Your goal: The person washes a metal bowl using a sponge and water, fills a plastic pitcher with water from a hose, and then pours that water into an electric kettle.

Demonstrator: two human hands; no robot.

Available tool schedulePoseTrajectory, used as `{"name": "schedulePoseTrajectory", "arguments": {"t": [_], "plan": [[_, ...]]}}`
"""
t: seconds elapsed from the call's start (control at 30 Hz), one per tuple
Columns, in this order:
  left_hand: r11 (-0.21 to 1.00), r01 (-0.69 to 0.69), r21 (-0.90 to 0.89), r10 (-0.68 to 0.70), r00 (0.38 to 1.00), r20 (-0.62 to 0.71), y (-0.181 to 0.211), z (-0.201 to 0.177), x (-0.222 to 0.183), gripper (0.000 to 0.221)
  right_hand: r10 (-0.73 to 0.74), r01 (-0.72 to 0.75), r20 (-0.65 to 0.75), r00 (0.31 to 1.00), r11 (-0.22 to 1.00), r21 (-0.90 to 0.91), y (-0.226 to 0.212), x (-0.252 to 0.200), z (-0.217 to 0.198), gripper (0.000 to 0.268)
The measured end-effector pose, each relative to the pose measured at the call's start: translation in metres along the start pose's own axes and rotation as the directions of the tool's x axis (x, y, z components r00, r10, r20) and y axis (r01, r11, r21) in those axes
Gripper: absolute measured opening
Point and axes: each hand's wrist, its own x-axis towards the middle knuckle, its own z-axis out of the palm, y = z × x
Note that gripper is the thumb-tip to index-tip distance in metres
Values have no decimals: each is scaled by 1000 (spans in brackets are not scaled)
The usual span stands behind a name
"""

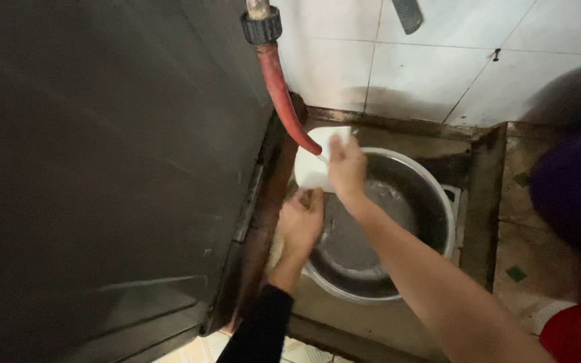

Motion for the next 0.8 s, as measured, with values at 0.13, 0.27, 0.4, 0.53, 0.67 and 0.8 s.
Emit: {"name": "schedulePoseTrajectory", "arguments": {"t": [0.13, 0.27, 0.4, 0.53, 0.67, 0.8], "plan": [[974, -12, 228, 2, 999, 43, 16, -43, -11, 46, -386, 546, 434, 814, 762, -347, -52, 1, -18, 29], [993, 58, 98, -71, 988, 134, 38, -69, -15, 48, -467, 794, 675, 571, 521, -311, -84, -4, -42, 19], [980, -151, 130, 145, 988, 53, 52, -73, -12, 43, -424, 794, 742, 519, 562, -234, -99, -13, -72, 13], [980, -173, 101, 161, 981, 112, 60, -64, -4, 33, -487, 776, 646, 588, 564, -282, -91, -7, -86, 15], [964, -250, -92, 257, 965, 62, 57, -36, 18, 30, -439, 534, 388, 811, 826, -180, -83, -3, -94, 27], [783, 211, -584, -56, 961, 272, 58, -12, 38, 32, -43, 68, 215, 976, 992, -108, -88, -5, -114, 25]]}}
